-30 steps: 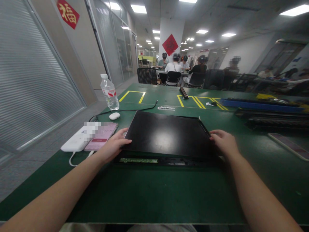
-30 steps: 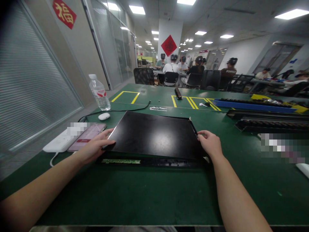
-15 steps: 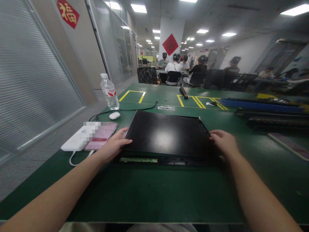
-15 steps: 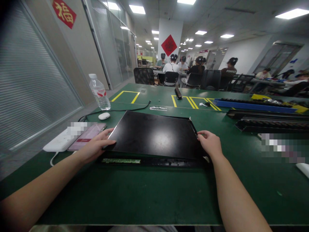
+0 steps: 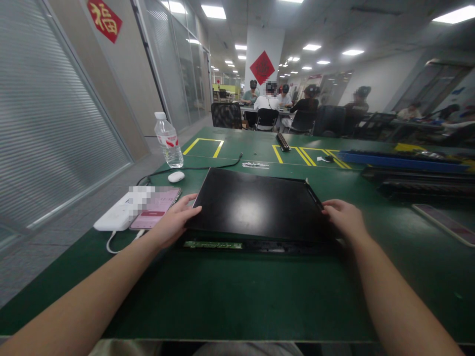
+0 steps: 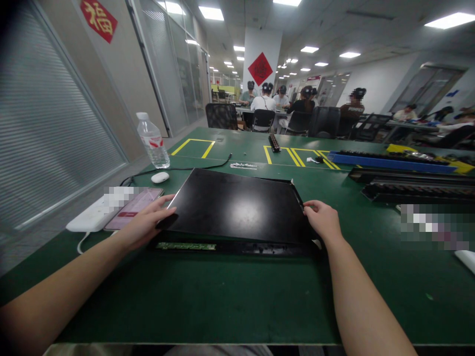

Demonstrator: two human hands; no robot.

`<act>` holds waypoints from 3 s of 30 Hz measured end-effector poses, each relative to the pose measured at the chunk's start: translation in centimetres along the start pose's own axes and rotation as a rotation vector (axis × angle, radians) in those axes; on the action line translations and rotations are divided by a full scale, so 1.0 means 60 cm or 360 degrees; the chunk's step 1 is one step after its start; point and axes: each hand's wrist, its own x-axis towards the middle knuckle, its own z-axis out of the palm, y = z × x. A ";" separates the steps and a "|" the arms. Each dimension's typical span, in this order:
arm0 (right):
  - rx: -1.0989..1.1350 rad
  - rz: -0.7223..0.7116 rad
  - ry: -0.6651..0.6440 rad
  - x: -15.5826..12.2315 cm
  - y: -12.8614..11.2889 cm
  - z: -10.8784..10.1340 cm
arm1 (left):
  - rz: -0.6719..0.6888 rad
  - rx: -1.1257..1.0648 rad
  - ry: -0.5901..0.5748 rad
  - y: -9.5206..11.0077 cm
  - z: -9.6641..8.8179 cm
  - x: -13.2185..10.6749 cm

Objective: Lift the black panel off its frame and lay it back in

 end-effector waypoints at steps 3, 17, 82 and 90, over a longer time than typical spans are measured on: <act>0.0013 0.0007 0.0004 0.001 0.002 0.001 | 0.0031 0.0039 0.0027 0.001 -0.002 0.001; 0.0173 0.0058 -0.0023 -0.009 -0.013 -0.003 | 0.0466 0.0755 0.0118 -0.018 -0.041 0.035; 0.0134 0.0048 -0.0023 -0.004 0.000 -0.001 | 0.0316 0.0676 0.0121 -0.024 -0.044 0.047; 0.0071 0.0065 -0.0014 -0.007 -0.009 -0.002 | 0.0329 0.0845 0.0065 -0.032 -0.051 0.050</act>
